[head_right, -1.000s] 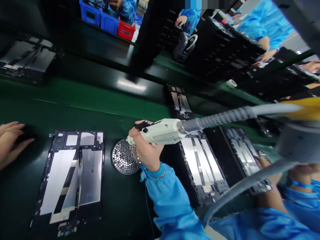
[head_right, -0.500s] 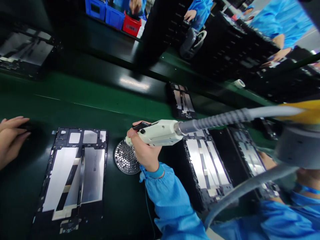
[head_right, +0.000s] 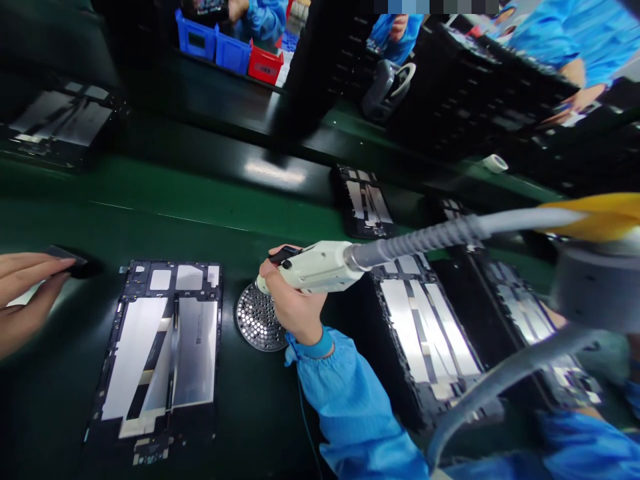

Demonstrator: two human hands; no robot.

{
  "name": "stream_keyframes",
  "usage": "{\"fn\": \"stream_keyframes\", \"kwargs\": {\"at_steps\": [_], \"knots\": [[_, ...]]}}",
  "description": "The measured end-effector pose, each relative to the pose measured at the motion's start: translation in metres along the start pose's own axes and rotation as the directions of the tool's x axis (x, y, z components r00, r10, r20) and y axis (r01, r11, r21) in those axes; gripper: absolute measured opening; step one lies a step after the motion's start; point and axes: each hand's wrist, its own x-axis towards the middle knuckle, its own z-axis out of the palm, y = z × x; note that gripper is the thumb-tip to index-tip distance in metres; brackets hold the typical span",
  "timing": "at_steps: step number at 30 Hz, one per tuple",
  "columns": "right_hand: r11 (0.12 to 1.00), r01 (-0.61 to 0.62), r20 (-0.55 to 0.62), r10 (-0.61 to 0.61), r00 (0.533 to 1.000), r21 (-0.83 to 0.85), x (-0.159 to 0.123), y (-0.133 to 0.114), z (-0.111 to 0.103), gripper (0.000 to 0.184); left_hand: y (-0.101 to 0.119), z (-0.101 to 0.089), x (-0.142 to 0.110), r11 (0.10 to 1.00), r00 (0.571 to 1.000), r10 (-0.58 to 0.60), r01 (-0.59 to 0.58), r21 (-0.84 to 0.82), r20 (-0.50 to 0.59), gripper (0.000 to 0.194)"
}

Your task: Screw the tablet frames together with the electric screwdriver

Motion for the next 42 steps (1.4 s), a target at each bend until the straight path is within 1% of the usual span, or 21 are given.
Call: {"fn": "stream_keyframes", "kwargs": {"at_steps": [3,5,8,12,14,15,17,19,21,24,25,27,29,33,35,37,39,41,42], "knots": [[0.999,0.013,0.015,-0.013,1.000,0.033,0.000,0.000,0.000,0.017,0.009,-0.002,0.005,0.994,0.993,0.103,-0.104,-0.017,-0.066,0.033],[0.999,0.016,0.012,-0.016,1.000,0.032,0.000,0.001,0.001,0.016,0.012,-0.003,0.007,0.994,0.991,0.101,-0.104,-0.021,-0.088,0.032],[1.000,0.011,-0.017,-0.011,1.000,-0.001,-0.001,0.003,0.002,0.015,0.019,-0.005,0.008,0.997,0.991,0.067,-0.069,-0.018,-0.112,0.028],[1.000,-0.002,-0.030,0.002,1.000,0.005,0.000,0.003,0.003,0.018,0.037,-0.009,0.013,0.995,0.986,-0.055,0.068,0.076,-0.156,0.014],[0.999,-0.009,-0.031,0.010,0.999,0.033,0.001,-0.003,0.003,0.020,0.051,-0.005,0.020,0.997,0.991,-0.076,0.079,0.022,-0.111,0.013],[0.998,-0.005,-0.033,0.007,0.999,0.057,0.002,-0.008,0.003,0.020,0.059,0.000,0.025,0.997,0.996,-0.058,0.055,-0.051,-0.061,0.014],[0.992,0.017,-0.037,-0.013,0.999,0.122,0.003,-0.021,0.002,0.020,0.075,0.015,0.038,0.973,0.998,0.030,-0.018,-0.229,0.049,0.015],[0.982,0.050,-0.053,-0.041,0.998,0.181,0.003,-0.033,-0.001,0.020,0.090,0.036,0.053,0.938,0.982,0.135,-0.085,-0.336,0.129,0.019],[0.975,0.078,-0.076,-0.063,0.995,0.210,0.002,-0.043,-0.005,0.020,0.101,0.060,0.067,0.923,0.962,0.212,-0.140,-0.359,0.169,0.021],[0.972,0.097,-0.101,-0.077,0.992,0.212,0.000,-0.050,-0.011,0.018,0.109,0.089,0.083,0.923,0.934,0.292,-0.218,-0.316,0.208,0.021],[0.973,0.100,-0.100,-0.081,0.992,0.208,0.000,-0.051,-0.013,0.018,0.111,0.095,0.086,0.922,0.920,0.319,-0.246,-0.299,0.226,0.020],[0.975,0.108,-0.101,-0.089,0.991,0.194,-0.001,-0.053,-0.016,0.018,0.112,0.102,0.089,0.916,0.890,0.373,-0.307,-0.259,0.264,0.020],[0.978,0.108,-0.095,-0.092,0.991,0.178,-0.001,-0.055,-0.019,0.018,0.112,0.102,0.088,0.903,0.853,0.424,-0.371,-0.218,0.304,0.021],[0.981,0.082,-0.082,-0.069,0.994,0.174,-0.001,-0.056,-0.022,0.018,0.110,0.088,0.086,0.851,0.756,0.520,-0.498,-0.168,0.397,0.021],[0.980,0.086,-0.096,-0.070,0.993,0.178,0.000,-0.056,-0.021,0.019,0.109,0.081,0.084,0.833,0.722,0.540,-0.533,-0.151,0.433,0.029],[0.978,0.095,-0.107,-0.077,0.991,0.184,0.000,-0.054,-0.020,0.019,0.110,0.075,0.079,0.825,0.704,0.546,-0.548,-0.142,0.454,0.040],[0.976,0.108,-0.098,-0.091,0.991,0.188,-0.003,-0.054,-0.017,0.018,0.113,0.072,0.068,0.821,0.696,0.551,-0.551,-0.151,0.461,0.047],[0.975,0.127,-0.070,-0.116,0.991,0.180,-0.008,-0.055,-0.012,0.017,0.120,0.070,0.052,0.812,0.696,0.562,-0.568,-0.137,0.447,0.050],[0.975,0.136,-0.049,-0.130,0.990,0.174,-0.012,-0.056,-0.008,0.017,0.124,0.070,0.043,0.806,0.703,0.569,-0.581,-0.118,0.427,0.049]]}}
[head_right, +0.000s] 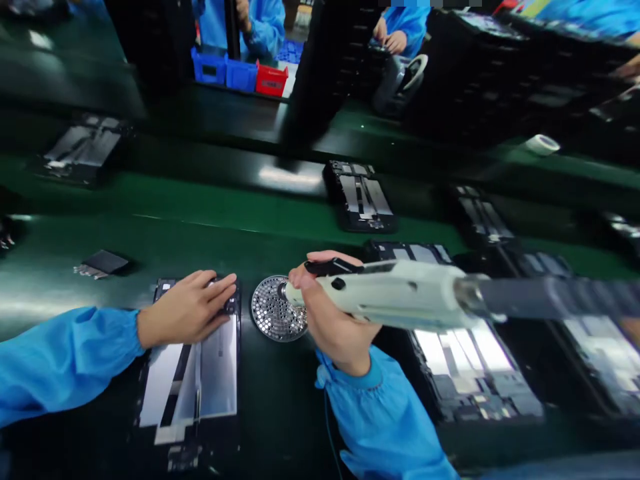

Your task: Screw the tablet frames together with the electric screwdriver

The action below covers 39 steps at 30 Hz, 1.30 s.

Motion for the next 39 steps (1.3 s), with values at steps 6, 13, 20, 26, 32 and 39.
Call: {"fn": "stream_keyframes", "kwargs": {"at_steps": [6,13,20,26,32,39], "knots": [[0.996,-0.036,0.194,0.053,0.980,-0.086,-0.016,0.006,0.027,0.025,0.027,0.011,-0.011,1.000,0.984,-0.029,0.029,0.000,-0.178,0.046],[0.985,-0.065,0.227,0.100,0.969,-0.159,-0.013,0.024,0.041,0.026,0.026,0.010,-0.007,0.996,0.985,-0.069,0.058,-0.074,-0.155,0.045],[0.980,-0.038,0.285,0.094,0.954,-0.198,-0.012,0.021,0.042,0.028,0.028,0.010,-0.005,0.997,0.982,-0.062,0.052,-0.062,-0.176,0.044],[0.980,-0.046,0.284,0.100,0.954,-0.192,-0.012,0.024,0.043,0.023,0.027,0.008,-0.004,0.997,0.984,-0.057,0.048,-0.059,-0.171,0.043],[0.988,-0.091,0.263,0.120,0.957,-0.121,-0.015,0.029,0.044,0.026,0.029,0.009,-0.005,0.997,0.986,-0.061,0.054,-0.049,-0.155,0.044],[0.987,-0.101,0.234,0.128,0.964,-0.123,-0.012,0.025,0.033,0.026,0.027,0.010,-0.004,0.997,0.979,-0.063,0.054,-0.048,-0.192,0.043]]}}
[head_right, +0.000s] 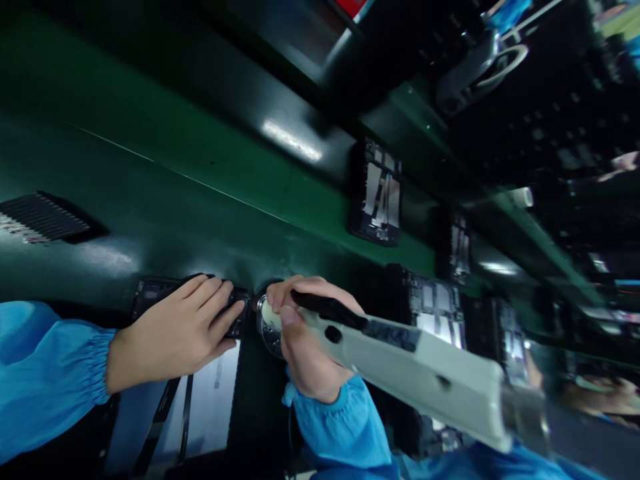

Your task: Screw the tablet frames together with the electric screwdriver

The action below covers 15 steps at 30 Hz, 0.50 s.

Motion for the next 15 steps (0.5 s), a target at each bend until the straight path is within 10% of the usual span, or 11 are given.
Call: {"fn": "stream_keyframes", "kwargs": {"at_steps": [6,15], "knots": [[0.999,0.036,-0.165,-0.042,0.985,-0.035,-0.002,-0.005,-0.035,0.027,0.000,0.001,-0.003,1.000,1.000,0.016,-0.016,-0.011,0.012,0.043],[1.000,0.022,-0.185,-0.024,0.982,-0.011,0.000,0.013,-0.028,0.023,-0.001,-0.001,-0.002,1.000,1.000,0.019,-0.019,-0.011,-0.009,0.040]]}}
